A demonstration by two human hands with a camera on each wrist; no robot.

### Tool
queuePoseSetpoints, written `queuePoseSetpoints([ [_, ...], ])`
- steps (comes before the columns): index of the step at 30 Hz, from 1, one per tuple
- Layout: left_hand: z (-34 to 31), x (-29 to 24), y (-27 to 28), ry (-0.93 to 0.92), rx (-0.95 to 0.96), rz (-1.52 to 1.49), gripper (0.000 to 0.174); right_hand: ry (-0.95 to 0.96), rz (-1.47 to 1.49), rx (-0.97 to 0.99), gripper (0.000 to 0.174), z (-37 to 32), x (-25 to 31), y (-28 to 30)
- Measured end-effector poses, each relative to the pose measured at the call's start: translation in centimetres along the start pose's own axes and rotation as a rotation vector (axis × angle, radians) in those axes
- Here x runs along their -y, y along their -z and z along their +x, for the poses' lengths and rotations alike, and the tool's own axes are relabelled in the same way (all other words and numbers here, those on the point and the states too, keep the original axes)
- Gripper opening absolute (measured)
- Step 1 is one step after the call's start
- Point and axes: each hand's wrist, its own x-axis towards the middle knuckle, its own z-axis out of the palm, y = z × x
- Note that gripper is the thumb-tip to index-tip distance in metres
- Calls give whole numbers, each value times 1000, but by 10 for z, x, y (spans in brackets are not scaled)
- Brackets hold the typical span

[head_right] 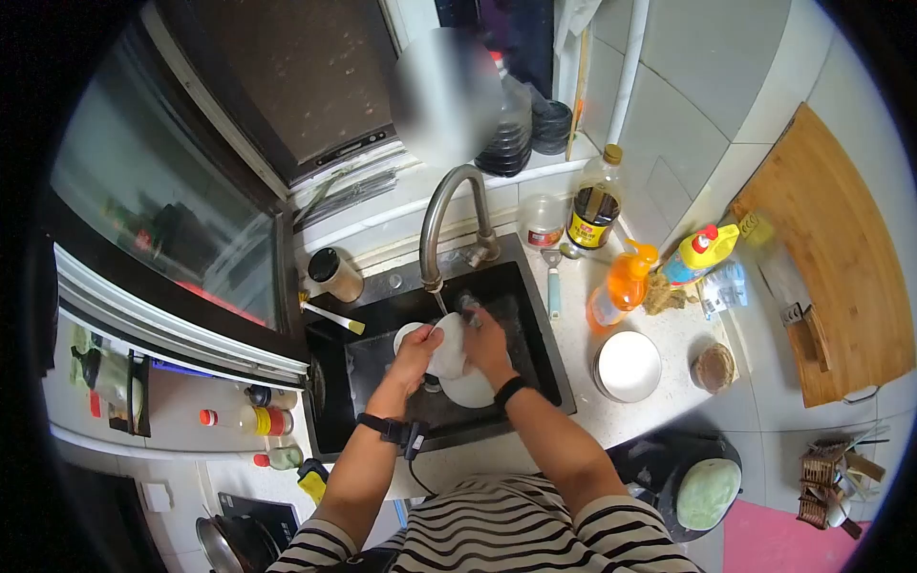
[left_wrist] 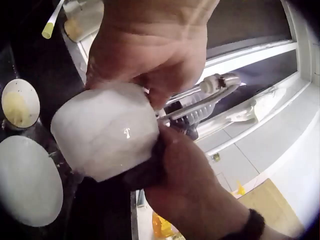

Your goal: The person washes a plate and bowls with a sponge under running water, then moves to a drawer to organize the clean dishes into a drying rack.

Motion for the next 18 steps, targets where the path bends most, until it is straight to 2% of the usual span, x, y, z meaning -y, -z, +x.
queuePoseSetpoints([
  [2,7,3,-1,42,-94,-36,24,515,-211,-149,42,-14,-11,-17],
  [5,-4,6,-24,68,-279,-520,20,783,-556,-7,50,-44,0,-5],
  [6,-5,21,-18,26,-239,-687,22,828,-592,7,54,-44,-8,-3],
  [9,-8,44,-18,14,-260,-971,28,714,-454,-97,45,-41,-27,4],
  [10,-14,49,-16,38,-247,-942,37,550,-369,-114,39,-40,-34,7],
  [12,-23,53,-9,76,-237,-998,39,232,-200,-148,28,-35,-44,16],
  [15,-33,58,3,56,-162,-1011,43,-270,269,-170,22,-30,-60,33],
  [18,-32,49,3,35,-4,-1046,42,-379,540,-73,31,-33,-80,44],
])
